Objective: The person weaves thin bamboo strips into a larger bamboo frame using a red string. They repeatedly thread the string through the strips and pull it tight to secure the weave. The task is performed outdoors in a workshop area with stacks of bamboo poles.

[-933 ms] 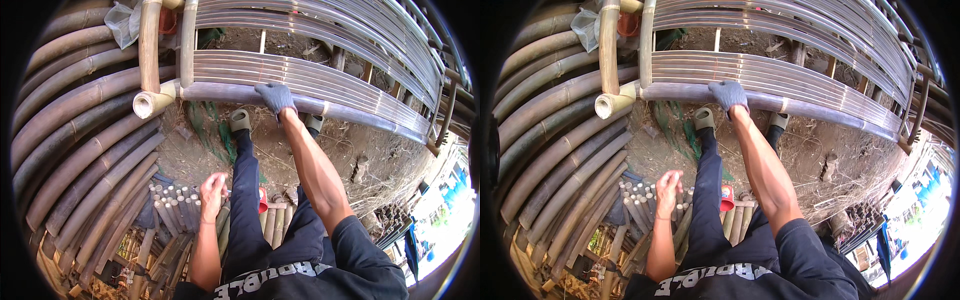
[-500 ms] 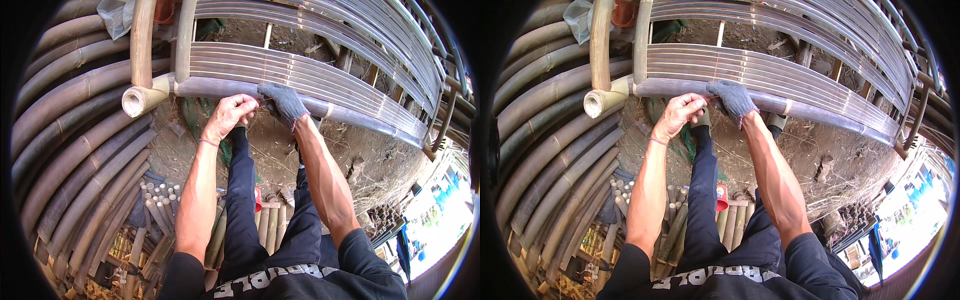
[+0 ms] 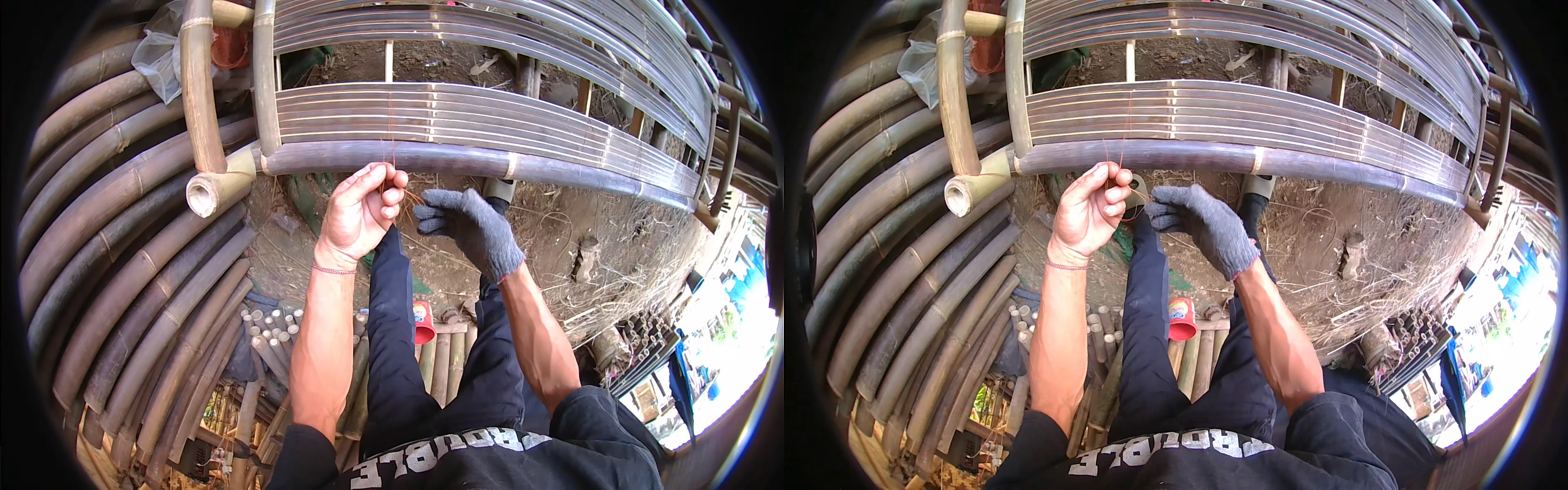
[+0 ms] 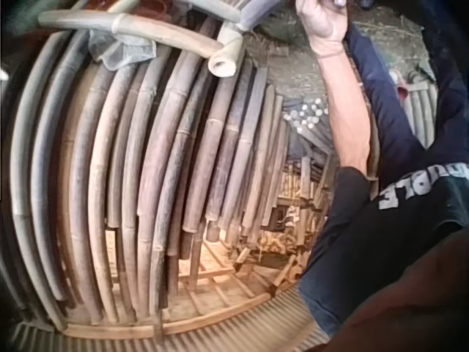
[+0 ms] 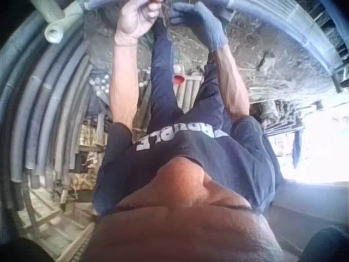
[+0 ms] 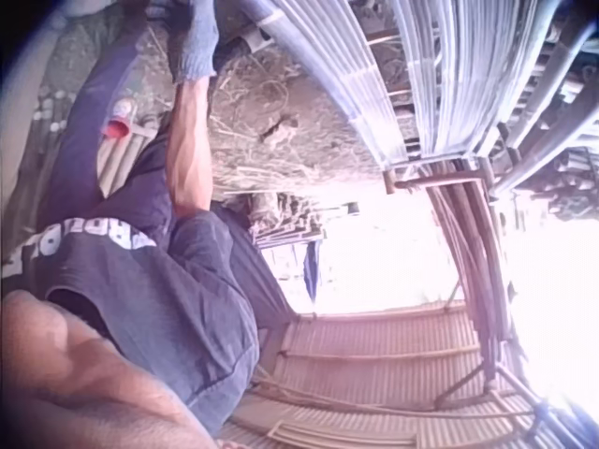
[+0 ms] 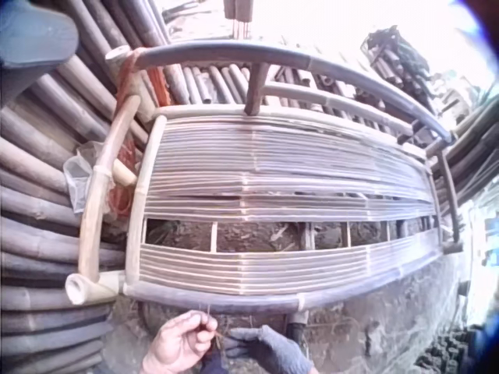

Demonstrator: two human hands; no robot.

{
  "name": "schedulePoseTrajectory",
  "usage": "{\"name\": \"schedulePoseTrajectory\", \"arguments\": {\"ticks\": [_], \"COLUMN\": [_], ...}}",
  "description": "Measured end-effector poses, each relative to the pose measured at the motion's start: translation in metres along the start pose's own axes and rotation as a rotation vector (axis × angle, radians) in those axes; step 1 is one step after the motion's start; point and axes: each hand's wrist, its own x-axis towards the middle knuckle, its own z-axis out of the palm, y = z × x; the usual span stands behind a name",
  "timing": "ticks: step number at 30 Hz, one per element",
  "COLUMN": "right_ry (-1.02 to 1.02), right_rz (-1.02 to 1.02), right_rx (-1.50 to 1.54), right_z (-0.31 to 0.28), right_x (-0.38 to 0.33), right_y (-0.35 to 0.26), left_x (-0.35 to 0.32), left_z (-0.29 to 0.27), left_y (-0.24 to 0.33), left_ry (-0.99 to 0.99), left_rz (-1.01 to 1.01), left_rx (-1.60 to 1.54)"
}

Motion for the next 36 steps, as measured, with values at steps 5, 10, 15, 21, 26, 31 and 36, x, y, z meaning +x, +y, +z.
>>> {"name": "schedulePoseTrajectory", "arguments": {"ticks": [5,10,15,21,26,31,36], "right_ry": [0.179,0.297,0.371,0.413,0.195,-0.126,0.146], "right_rz": [-0.065,-0.046,-0.143,-0.185,-0.193,-0.368,-0.125], "right_rx": [-0.540,-0.673,-0.673,-0.408,0.335,0.165,-0.265], "right_z": [0.016,0.017,0.022,0.033,0.041,0.084,0.127], "right_x": [-0.013,-0.009,-0.020,-0.034,-0.048,-0.114,-0.205], "right_y": [-0.012,-0.013,-0.005,0.001,-0.018,-0.056,-0.070], "left_x": [0.004,0.001,-0.019,-0.034,-0.057,-0.066,-0.080], "left_z": [-0.001,0.011,0.043,0.042,0.035,0.033,0.074], "left_y": [-0.006,-0.010,-0.046,-0.065,-0.056,-0.041,-0.033], "left_ry": [0.037,0.087,0.351,0.458,0.603,0.661,0.591], "left_rz": [-0.017,-0.033,-0.053,0.123,0.089,0.079,0.085], "left_rx": [0.044,0.131,0.517,0.709,0.654,0.781,0.918]}}
